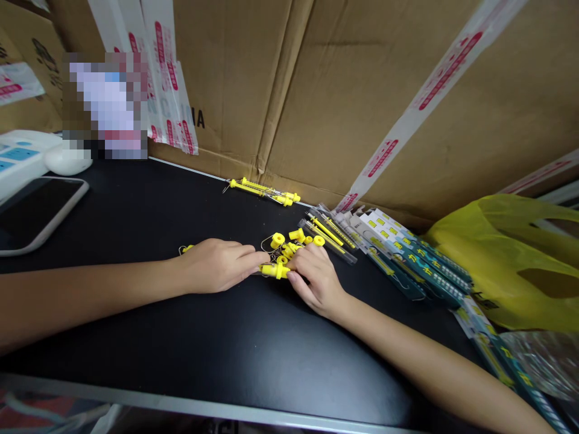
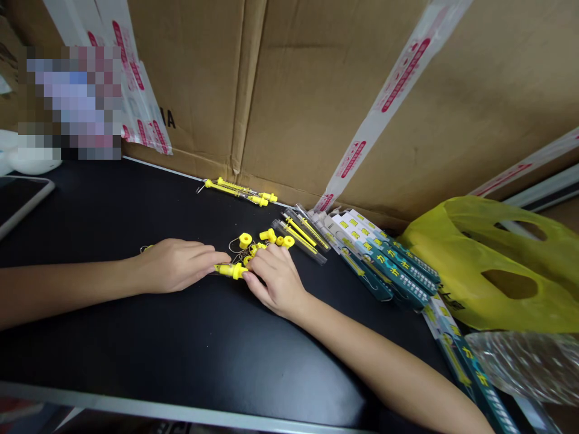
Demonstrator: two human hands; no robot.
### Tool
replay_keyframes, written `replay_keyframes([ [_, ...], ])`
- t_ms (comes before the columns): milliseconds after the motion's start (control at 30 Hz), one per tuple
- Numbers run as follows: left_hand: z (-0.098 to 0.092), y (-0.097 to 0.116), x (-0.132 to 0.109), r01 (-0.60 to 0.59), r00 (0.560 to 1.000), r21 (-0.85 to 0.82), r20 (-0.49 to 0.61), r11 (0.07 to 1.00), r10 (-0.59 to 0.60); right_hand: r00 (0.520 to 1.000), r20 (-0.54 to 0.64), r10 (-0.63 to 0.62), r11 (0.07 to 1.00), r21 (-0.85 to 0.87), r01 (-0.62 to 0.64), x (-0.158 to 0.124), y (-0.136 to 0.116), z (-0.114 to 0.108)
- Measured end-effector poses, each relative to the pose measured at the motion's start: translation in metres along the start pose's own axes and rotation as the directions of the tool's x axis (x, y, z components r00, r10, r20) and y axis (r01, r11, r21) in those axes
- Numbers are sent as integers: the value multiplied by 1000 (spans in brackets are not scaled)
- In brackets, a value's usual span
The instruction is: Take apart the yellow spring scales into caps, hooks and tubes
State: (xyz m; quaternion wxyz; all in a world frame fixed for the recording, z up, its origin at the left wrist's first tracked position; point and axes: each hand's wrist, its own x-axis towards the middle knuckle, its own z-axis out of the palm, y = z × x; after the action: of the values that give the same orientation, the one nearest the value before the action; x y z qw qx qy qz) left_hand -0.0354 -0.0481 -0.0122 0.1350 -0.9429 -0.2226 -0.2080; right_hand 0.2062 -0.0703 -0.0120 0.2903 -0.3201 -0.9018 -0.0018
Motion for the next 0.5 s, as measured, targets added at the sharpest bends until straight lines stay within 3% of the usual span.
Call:
replay_keyframes([
  [333, 0, 1, 0, 2, 1000, -15, -2, 1000, -2, 995, -84, -61, 994, 87, 69, -2, -1, 4],
  [500, 0, 0, 0, 2, 1000, -15, -1, 1000, -2, 1000, -9, -2, 999, 38, 2, 0, 0, 1],
])
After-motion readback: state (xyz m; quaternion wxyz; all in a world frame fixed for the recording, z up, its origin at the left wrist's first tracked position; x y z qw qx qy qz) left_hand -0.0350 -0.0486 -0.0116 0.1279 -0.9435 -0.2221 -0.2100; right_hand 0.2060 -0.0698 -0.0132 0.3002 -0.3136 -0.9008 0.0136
